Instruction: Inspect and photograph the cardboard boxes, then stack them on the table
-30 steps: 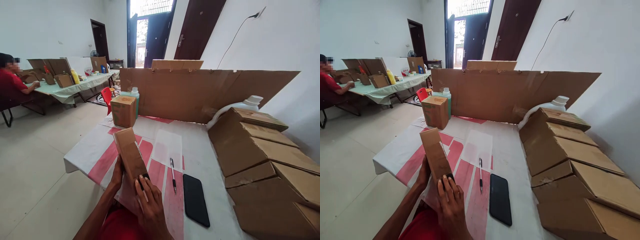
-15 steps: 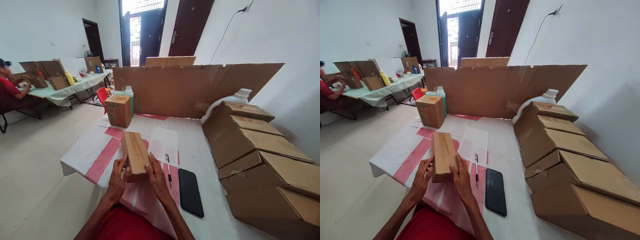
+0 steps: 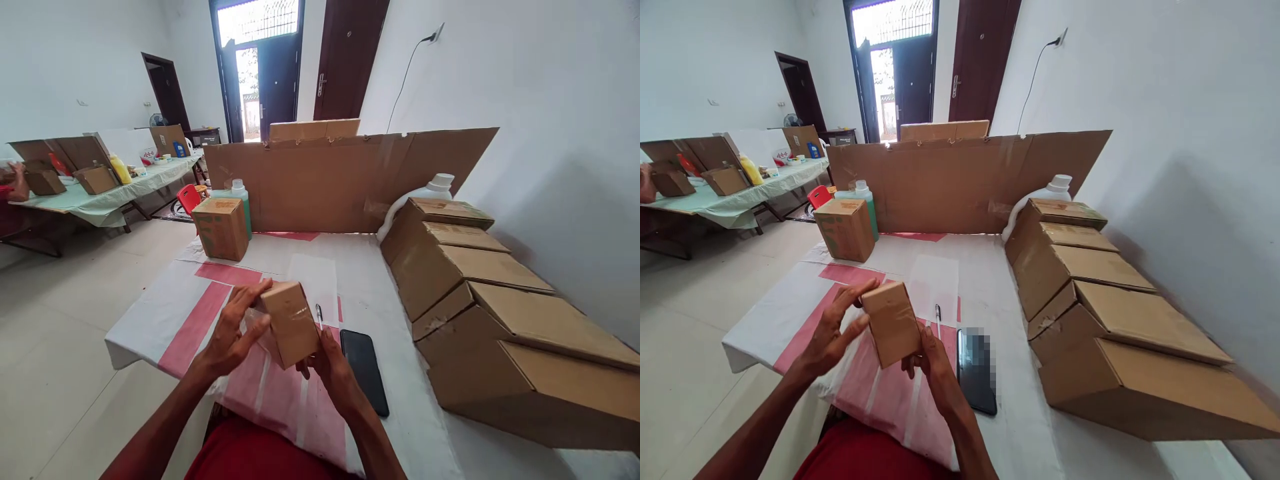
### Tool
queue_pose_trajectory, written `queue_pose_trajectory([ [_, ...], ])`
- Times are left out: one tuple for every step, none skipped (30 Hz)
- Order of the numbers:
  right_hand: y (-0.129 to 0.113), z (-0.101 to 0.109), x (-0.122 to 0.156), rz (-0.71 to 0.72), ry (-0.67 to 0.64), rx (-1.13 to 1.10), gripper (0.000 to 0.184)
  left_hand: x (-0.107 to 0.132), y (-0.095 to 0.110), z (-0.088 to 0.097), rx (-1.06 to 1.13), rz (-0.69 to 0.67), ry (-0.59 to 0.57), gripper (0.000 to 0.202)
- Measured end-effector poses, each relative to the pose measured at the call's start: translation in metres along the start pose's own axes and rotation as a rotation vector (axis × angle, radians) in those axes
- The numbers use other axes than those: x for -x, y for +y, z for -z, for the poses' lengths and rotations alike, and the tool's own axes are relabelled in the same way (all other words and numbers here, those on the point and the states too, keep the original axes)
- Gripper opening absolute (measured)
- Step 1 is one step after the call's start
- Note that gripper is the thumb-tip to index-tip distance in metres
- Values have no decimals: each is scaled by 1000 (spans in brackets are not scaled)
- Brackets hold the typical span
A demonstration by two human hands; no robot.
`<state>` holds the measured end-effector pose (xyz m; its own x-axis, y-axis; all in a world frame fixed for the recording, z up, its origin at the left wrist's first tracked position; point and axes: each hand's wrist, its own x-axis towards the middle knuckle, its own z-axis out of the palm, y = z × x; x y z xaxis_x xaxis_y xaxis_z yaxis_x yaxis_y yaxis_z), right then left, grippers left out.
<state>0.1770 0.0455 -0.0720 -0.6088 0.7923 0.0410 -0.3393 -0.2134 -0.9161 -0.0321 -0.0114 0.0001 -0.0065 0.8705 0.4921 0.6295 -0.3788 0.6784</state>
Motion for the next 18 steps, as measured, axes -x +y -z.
queue_pose_trajectory([
  [-3,-1,1,23,-27,4,57,-9,-2,0,24,34,24,50],
  [-5,-1,0,44,-53,30,53,-18,-5,-2,44,67,51,49],
  [-6,-2,-1,58,-70,74,47,-26,-9,-5,64,96,80,48],
  [-5,-4,-5,68,-61,124,42,-34,-12,-9,85,119,107,47],
  [-5,-5,-9,82,-21,171,38,-41,-16,-13,106,135,131,46],
  [-4,-8,-14,99,36,206,36,-48,-19,-16,124,147,152,45],
  [-4,-10,-20,121,98,232,35,-55,-21,-19,132,155,169,45],
  [-5,-13,-25,143,155,254,34,-61,-22,-20,134,157,180,45],
  [-8,-16,-30,162,198,282,33,-66,-22,-21,135,154,181,45],
  [-12,-18,-34,176,222,315,32,-70,-21,-20,139,153,174,46],
  [-17,-21,-36,184,230,352,31,-73,-19,-19,147,158,161,47],
  [-23,-22,-36,190,234,388,30,-73,-16,-17,163,173,143,49],
  [-30,-23,-35,197,238,423,31,-72,-13,-16,192,196,119,53],
  [-36,-22,-33,201,240,456,34,-68,-11,-15,230,219,95,58],
  [-42,-21,-29,198,243,482,37,-62,-9,-16,272,237,73,63],
  [-46,-18,-25,186,247,502,40,-54,-8,-17,315,246,50,67],
  [-48,-15,-22,172,256,520,43,-45,-7,-19,363,252,42,71],
  [-48,-12,-18,161,266,537,47,-35,-7,-21,406,262,36,73],
])
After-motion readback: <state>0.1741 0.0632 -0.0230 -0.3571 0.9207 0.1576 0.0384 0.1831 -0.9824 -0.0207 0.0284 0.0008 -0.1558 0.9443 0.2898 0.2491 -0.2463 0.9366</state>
